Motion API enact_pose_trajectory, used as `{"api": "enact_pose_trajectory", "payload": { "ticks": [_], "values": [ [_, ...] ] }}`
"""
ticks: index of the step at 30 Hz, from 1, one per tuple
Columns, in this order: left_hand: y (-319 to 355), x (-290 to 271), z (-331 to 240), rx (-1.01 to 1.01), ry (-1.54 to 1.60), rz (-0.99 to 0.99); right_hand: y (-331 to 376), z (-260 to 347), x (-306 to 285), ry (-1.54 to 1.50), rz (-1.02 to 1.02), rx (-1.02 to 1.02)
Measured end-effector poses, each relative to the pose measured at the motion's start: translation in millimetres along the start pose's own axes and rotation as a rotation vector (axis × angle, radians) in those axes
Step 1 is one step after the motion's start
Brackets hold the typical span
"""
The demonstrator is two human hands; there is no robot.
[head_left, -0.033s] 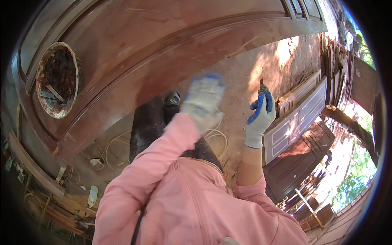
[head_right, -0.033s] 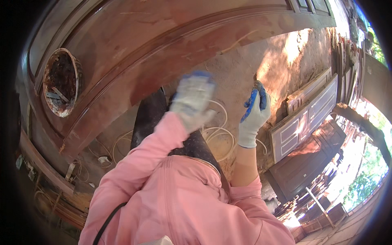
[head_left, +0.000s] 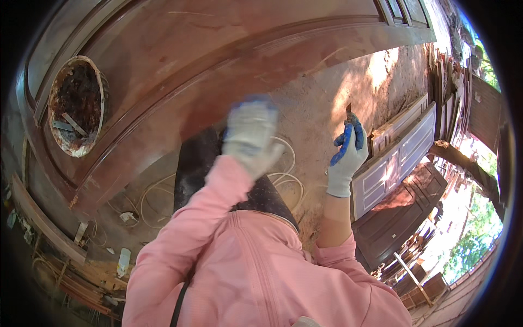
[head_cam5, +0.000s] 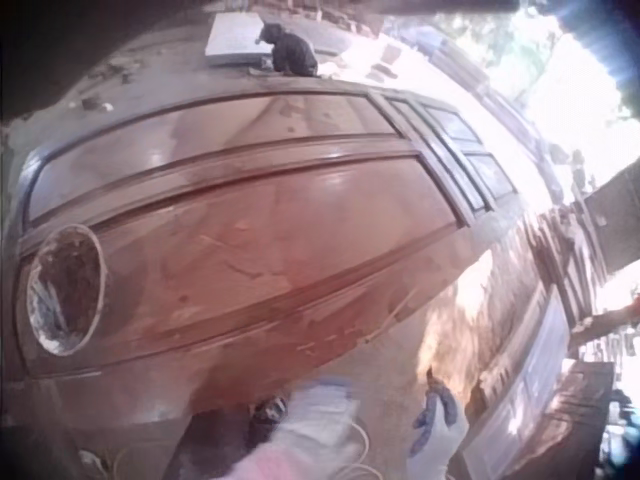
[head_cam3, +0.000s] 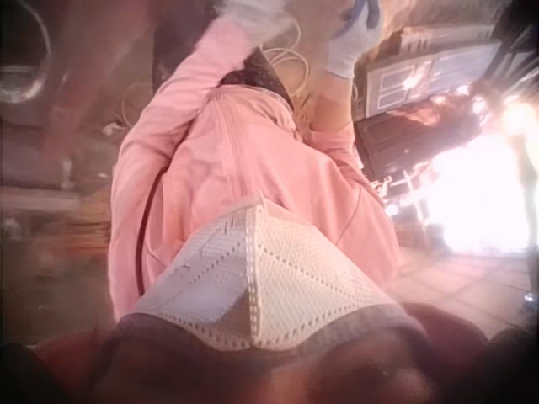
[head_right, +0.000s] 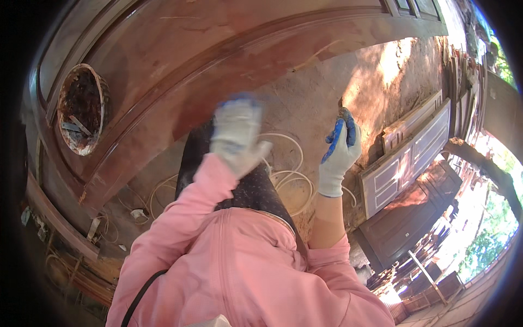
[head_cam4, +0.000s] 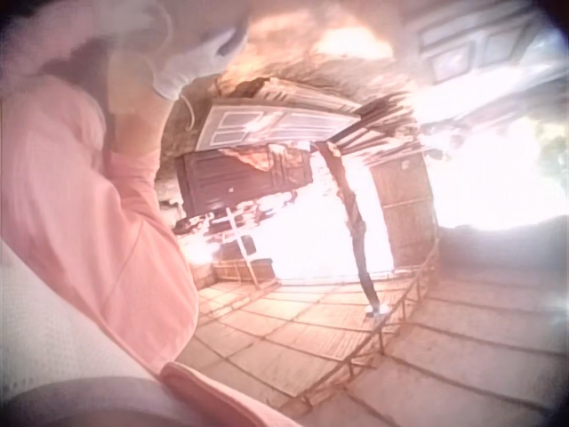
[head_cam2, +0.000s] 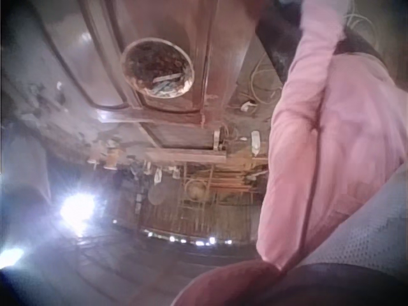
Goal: The person applies a dark wood filler to a large wooden door using a small putty knife. They repeatedly scoop filler from a container and spread it into the door's grooves and panels, smoothing the surface as they work.
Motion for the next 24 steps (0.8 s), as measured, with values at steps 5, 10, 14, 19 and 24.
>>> {"api": "enact_pose_trajectory", "payload": {
  "ticks": [5, 10, 14, 19, 24],
  "values": [
    [94.6, 9.7, 86.7, -0.46, -0.248, -0.434, -2.9, -10.8, 2.8, -0.017, 0.075, 0.045],
    [37.4, 26.3, 56.4, -0.321, -0.192, -0.369, -18.1, -20.4, 14.2, 0.001, 0.195, -0.048],
    [23.5, 22.6, 45.7, -0.279, -0.143, -0.464, -29.9, -3.3, 25.9, 0.075, 0.332, -0.146],
    [72.0, 14.6, 83.9, -0.481, -0.065, -0.565, -48.5, 0.9, 35.2, 0.108, 0.501, -0.179],
    [166.0, 28.2, 150.2, -0.805, -0.163, -0.667, -39.3, 2.5, 70.1, 0.125, 0.615, -0.19]
  ]
}}
Point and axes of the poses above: each hand's wrist, its own y-axis away from the middle knuckle, its own x-axis out of the palm, z = x × y, the point moved 1 cm from there along -y, towards the middle knuckle, and after that the axes turned 12 degrees about z, right-handed, at the moved point
